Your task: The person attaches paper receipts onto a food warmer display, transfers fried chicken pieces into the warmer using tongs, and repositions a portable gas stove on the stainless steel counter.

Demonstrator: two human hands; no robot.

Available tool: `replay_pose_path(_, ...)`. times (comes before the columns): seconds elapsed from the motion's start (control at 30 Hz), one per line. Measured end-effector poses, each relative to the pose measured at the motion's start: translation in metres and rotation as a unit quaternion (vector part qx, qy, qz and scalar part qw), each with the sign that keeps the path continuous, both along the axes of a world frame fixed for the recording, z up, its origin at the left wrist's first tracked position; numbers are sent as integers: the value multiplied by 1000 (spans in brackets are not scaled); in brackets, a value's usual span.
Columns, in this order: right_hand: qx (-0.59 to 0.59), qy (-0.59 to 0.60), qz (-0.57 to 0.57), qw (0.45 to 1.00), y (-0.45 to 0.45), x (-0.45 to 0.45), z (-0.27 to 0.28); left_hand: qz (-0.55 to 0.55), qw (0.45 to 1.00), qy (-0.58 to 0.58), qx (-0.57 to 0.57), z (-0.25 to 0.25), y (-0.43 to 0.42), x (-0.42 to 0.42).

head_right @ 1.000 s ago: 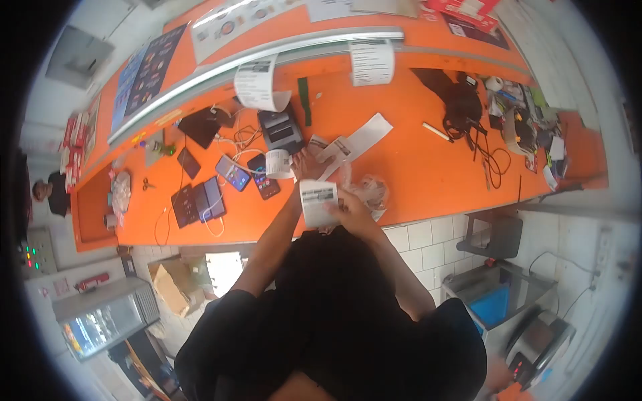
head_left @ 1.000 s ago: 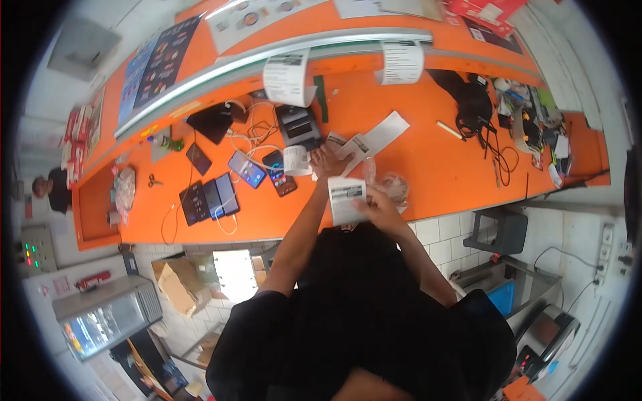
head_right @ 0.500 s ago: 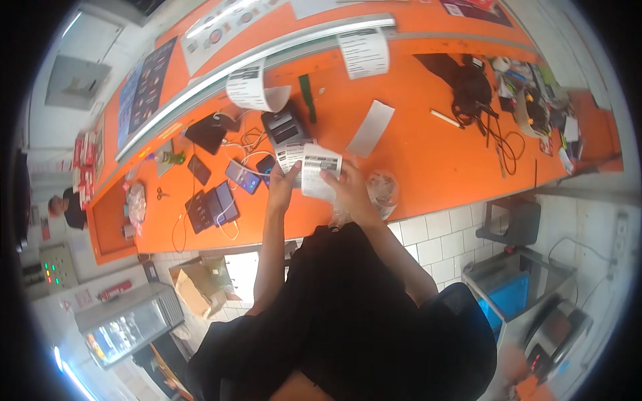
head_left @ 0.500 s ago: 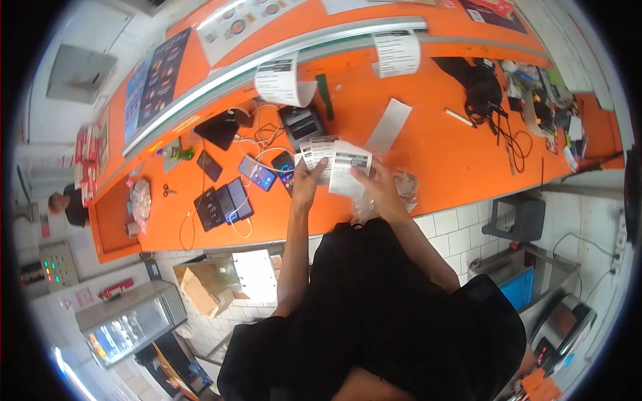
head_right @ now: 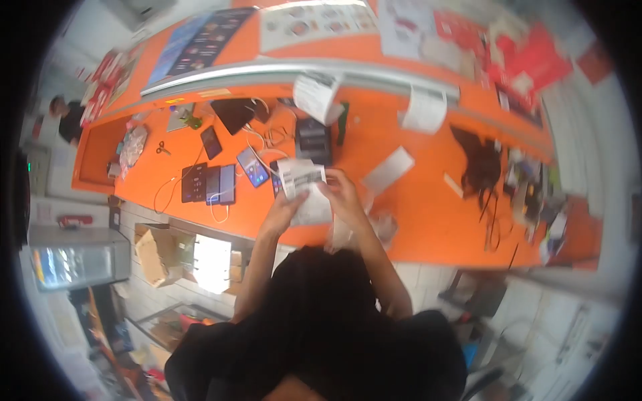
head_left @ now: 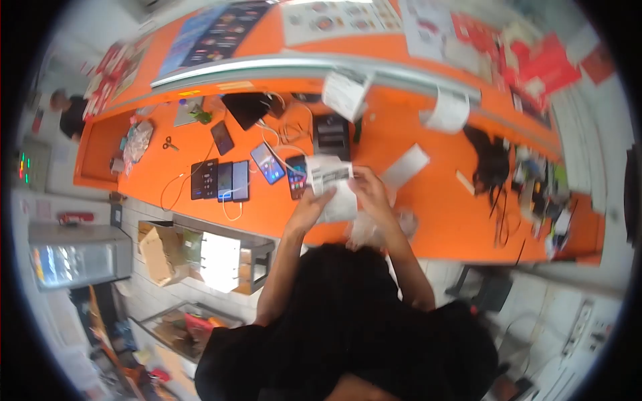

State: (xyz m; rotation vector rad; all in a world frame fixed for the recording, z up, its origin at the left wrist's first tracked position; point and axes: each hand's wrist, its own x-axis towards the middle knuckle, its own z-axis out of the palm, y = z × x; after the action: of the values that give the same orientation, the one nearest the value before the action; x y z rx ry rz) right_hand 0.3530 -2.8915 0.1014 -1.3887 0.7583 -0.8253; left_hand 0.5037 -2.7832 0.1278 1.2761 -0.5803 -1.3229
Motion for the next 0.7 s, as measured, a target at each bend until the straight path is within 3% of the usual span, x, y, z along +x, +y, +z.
replay_pose_path(0.03, -113, 37, -17, 993, -21, -11, 12, 11, 1000, 12, -2, 1, 3, 2)
replay_pose_path(0.07, 10, 55, -89, 994, -45, -22, 11, 29, 999, 21, -6, -2, 10, 5)
replay_pose_path(0.1, -188, 136, -125, 965, -105, -49, -62, 47, 999, 5, -19, -3, 16, 8)
replay_pose_path(0.13, -94, 107, -164, 976, -136, -65, -74, 65, 997, -12, -30, -4, 22, 11)
replay_pose_path(0.17, -132, 274, -121, 945, -180, -88, -107, 78, 996, 10, -41, -7, 26, 14)
replay_pose_path(0.2, -273, 329, -108, 898, -207, -104, -143, 90, 994, 34, -53, -8, 32, 16)
replay_pose_path(0.23, -344, 376, -8, 861, -231, -117, -167, 105, 990, 90, -40, -5, 38, 16)
replay_pose_path(0.27, -234, 348, -21, 907, -225, -112, -158, 115, 982, 148, -29, -1, 43, 16)
replay_pose_path(0.3, -321, 494, -92, 803, -246, -130, -212, 139, 978, 148, -52, -5, 49, 15)
replay_pose_path(0.33, -304, 500, -117, 803, -247, -134, -225, 123, 977, 161, -67, -10, 54, 16)
replay_pose_path(0.37, -166, 373, -128, 904, -270, -145, -262, 105, 976, 171, -81, -13, 56, 20)
replay_pose_path(0.47, -136, 474, -100, 864, -238, -134, -218, 136, 953, 226, -152, 12, 79, 25)
replay_pose_path(0.5, -129, 461, -83, 874, -228, -126, -203, 158, 943, 248, -155, 17, 84, 26)
replay_pose_path(0.6, -89, 426, -43, 899, -201, -95, -165, 179, 911, 336, -160, -26, 90, 39)
replay_pose_path(0.67, -219, 299, 137, 919, -186, -58, -140, 184, 903, 344, -181, -5, 94, 41)
replay_pose_path(0.7, -209, 296, 172, 916, -160, -34, -96, 187, 893, 355, -205, 2, 95, 40)
